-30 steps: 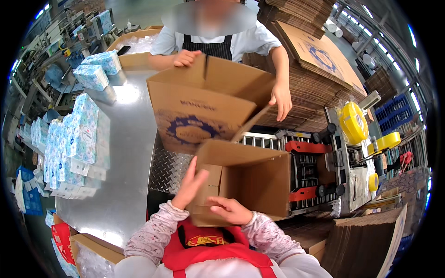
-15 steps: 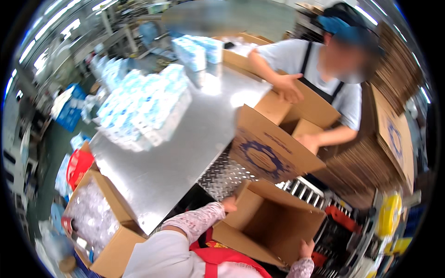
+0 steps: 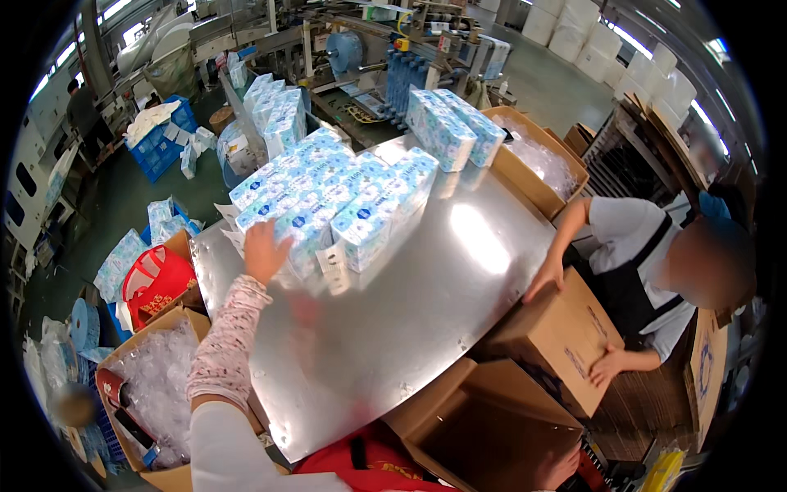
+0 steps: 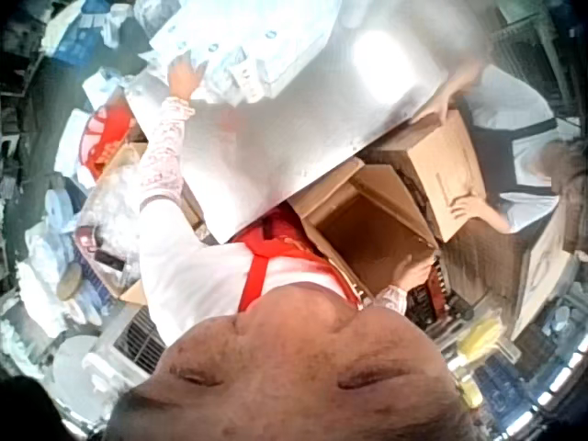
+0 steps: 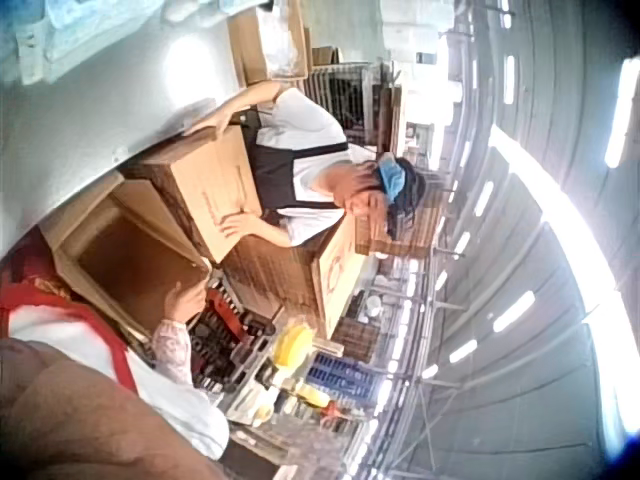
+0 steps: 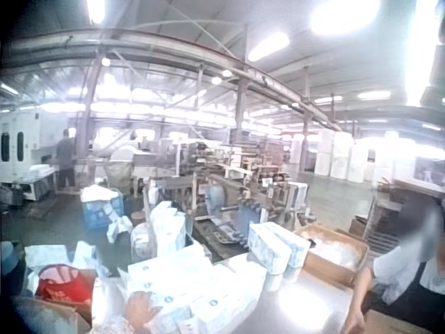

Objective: The person picks up bundles of tissue packs from a metal table, places them into cardboard boxes, and slides the filled boxes onto a roller conveyor belt.

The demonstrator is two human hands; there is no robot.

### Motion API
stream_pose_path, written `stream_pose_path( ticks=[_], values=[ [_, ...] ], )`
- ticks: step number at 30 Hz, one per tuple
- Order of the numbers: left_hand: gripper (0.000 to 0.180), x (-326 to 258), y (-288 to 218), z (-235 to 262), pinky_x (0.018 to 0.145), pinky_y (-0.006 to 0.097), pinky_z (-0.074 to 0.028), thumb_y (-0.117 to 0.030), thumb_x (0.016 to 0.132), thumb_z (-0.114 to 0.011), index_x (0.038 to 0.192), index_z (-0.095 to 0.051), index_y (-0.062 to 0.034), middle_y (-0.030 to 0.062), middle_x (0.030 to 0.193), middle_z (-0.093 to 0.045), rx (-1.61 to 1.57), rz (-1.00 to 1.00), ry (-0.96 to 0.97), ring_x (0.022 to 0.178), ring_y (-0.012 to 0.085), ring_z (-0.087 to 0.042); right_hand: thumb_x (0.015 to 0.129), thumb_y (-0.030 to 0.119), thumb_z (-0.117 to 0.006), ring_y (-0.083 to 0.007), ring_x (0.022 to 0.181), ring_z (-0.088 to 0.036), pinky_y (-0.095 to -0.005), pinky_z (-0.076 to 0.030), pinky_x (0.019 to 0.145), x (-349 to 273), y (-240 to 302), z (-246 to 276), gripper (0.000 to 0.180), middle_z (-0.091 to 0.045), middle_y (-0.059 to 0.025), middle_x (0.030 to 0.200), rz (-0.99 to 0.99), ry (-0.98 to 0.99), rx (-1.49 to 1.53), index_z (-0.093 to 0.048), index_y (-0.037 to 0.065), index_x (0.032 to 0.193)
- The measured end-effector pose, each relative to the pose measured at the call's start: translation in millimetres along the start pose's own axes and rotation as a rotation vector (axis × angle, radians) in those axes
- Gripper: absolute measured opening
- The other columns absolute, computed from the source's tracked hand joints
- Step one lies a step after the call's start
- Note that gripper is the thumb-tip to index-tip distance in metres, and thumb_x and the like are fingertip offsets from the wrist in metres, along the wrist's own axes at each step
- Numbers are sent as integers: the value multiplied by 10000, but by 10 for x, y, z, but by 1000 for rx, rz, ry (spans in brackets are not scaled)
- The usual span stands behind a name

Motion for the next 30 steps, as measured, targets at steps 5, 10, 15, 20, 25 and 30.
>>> stream_pose_path(
  ticks=[5, 10, 15, 20, 25, 30],
  values=[
    [595, 585, 542, -182, 786, 432, -395, -502, 696, -628, 993, -569, 9, 153, 925, -526, 183, -114, -69, 893, 335, -473, 851, 48, -509, -186, 878, -559, -272, -449, 753, 1385, 2219, 105, 191, -560, -92, 957, 42, 552, 1427, -520, -33, 1023],
    [698, 781, 338, -263, 716, 385, -431, -634, 634, -616, 919, -573, 2, 142, 858, -530, 208, -59, 229, 831, 285, -510, 846, 375, -575, -292, 1064, -503, -366, -399, 894, 2556, 4538, -803, 702, -416, -184, 1274, -98, 1296, 1642, -260, -26, 1329],
    [717, 825, 454, -565, 625, 339, -477, -622, 686, -609, 965, -602, 38, 104, 744, -630, -528, 295, 839, 636, 214, -600, 794, 381, -610, -217, 944, -556, -331, -433, 830, 2821, 5785, -1113, 606, -573, -158, 1047, -273, 1382, 1877, -452, -74, 1164],
    [532, -218, -75, -178, 784, 331, -459, -395, 822, -587, 1121, -521, 40, 155, 1051, -596, -1009, 308, 962, 935, 212, -584, 782, 325, -612, -211, 897, -583, -299, -462, 804, 2471, 4867, -708, 604, -577, -153, 1053, -152, 1506, 1568, -447, -117, 1159],
    [609, -749, -18, -134, 868, 318, -411, -376, 841, -567, 1274, -371, 5, 142, 1218, -483, -1192, 456, 847, 1052, 216, -507, 799, 257, -587, -215, 1017, -524, -315, -383, 920, 2310, 4459, -645, 581, -546, -150, 1121, 127, 1525, 1350, -410, -81, 1237],
    [593, -684, 238, -561, 948, 299, -344, -356, 882, -507, 1319, -316, -5, 109, 1306, -399, -1541, 869, 776, 1153, 208, -419, 789, 307, -589, -211, 897, -589, -312, -463, 822, 2364, 5034, -659, 515, -591, -135, 1054, -168, 1918, 1529, -488, -16, 1177]
  ],
)
Point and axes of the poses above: each hand's wrist, its own x-axis towards the middle knuckle, its own z-axis out of the back of the hand, y = z × x, the point moved 3 cm from there along x, towards the middle knuckle
